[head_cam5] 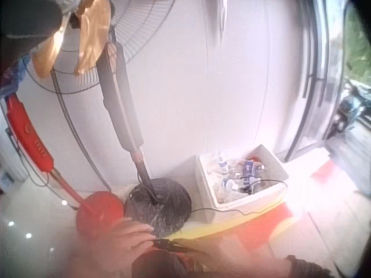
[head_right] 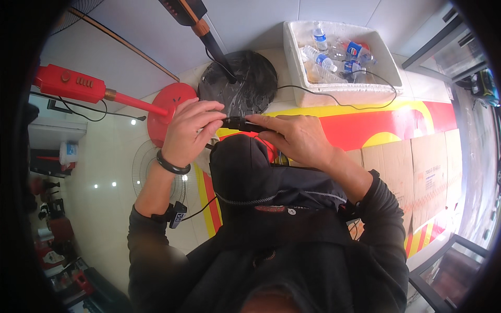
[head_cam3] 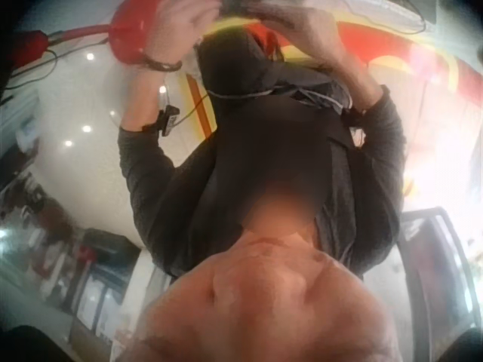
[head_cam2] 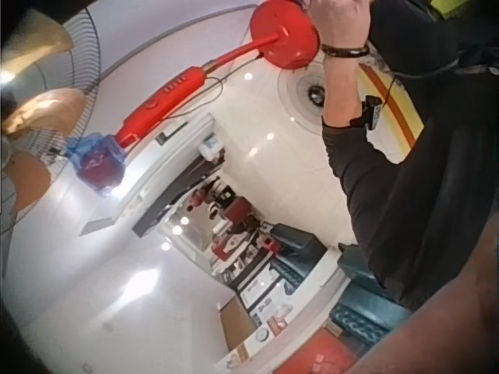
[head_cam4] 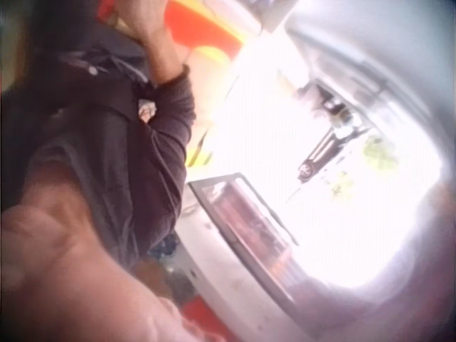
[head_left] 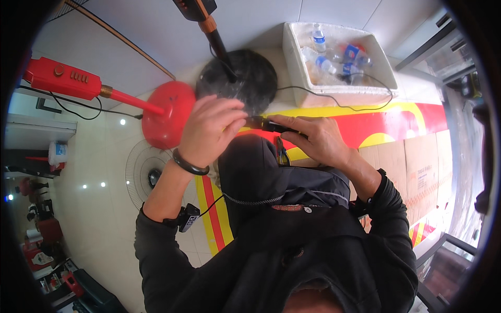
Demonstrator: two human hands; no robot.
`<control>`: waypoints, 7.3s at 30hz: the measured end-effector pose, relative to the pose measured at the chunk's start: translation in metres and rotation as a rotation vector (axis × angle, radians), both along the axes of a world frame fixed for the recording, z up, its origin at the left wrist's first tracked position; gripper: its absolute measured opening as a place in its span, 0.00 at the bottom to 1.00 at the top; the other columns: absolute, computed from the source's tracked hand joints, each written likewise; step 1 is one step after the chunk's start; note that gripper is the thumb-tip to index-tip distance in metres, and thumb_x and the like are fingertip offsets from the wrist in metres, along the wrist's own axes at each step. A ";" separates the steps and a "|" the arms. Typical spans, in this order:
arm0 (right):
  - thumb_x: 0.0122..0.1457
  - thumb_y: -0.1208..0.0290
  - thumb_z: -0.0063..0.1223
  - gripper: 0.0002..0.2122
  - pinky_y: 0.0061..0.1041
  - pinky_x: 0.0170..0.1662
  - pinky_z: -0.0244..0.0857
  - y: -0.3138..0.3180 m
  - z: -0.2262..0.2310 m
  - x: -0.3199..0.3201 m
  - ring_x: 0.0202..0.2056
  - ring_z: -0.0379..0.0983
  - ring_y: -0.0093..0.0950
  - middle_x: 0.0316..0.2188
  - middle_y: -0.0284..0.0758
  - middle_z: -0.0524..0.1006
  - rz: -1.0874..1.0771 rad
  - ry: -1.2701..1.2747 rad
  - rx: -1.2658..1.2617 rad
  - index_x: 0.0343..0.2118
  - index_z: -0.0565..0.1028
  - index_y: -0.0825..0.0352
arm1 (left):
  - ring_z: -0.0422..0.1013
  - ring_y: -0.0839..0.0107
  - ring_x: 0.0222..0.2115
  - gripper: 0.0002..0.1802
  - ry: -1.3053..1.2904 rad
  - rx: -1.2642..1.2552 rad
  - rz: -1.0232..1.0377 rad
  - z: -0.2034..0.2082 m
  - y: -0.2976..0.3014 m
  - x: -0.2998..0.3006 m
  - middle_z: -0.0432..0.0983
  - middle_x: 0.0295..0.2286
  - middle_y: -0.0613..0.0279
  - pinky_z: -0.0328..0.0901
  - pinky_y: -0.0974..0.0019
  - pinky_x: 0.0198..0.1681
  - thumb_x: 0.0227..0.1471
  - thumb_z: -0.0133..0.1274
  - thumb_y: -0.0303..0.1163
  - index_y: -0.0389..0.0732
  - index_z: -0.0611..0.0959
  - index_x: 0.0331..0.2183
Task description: The person assembles a standing fan by attaching the front grille to the fan body using a screwdriver. They align the grille, insert and tighten a screw, then rotate the fan to check the assembly.
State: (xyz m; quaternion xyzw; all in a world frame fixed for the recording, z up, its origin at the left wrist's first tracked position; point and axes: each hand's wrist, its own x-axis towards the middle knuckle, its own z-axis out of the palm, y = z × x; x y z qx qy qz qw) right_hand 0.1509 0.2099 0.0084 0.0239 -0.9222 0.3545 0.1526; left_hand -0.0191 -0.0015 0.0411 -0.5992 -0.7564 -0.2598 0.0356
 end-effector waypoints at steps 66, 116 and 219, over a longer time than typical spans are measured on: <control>0.57 0.78 0.59 0.06 0.28 0.35 0.72 0.013 -0.001 -0.106 0.32 0.78 0.34 0.34 0.41 0.80 0.547 0.176 0.393 0.36 0.80 0.71 | 0.79 0.73 0.31 0.09 -0.434 0.211 0.219 -0.060 -0.011 -0.043 0.83 0.29 0.57 0.72 0.71 0.37 0.51 0.60 0.23 0.31 0.85 0.36; 0.54 0.73 0.66 0.18 0.27 0.42 0.75 0.086 0.681 -0.153 0.34 0.81 0.30 0.35 0.40 0.82 -0.044 0.358 0.315 0.47 0.76 0.69 | 0.73 0.63 0.37 0.12 0.079 0.597 0.355 0.630 -0.034 -0.150 0.76 0.36 0.55 0.66 0.68 0.42 0.59 0.52 0.23 0.36 0.81 0.46; 0.53 0.77 0.64 0.10 0.20 0.36 0.63 0.135 0.409 -0.204 0.31 0.70 0.20 0.29 0.30 0.74 -0.572 -0.229 -0.308 0.36 0.74 0.70 | 0.75 0.61 0.37 0.16 -1.681 1.087 0.588 0.179 0.022 -0.199 0.73 0.40 0.53 0.76 0.54 0.46 0.59 0.47 0.22 0.35 0.70 0.49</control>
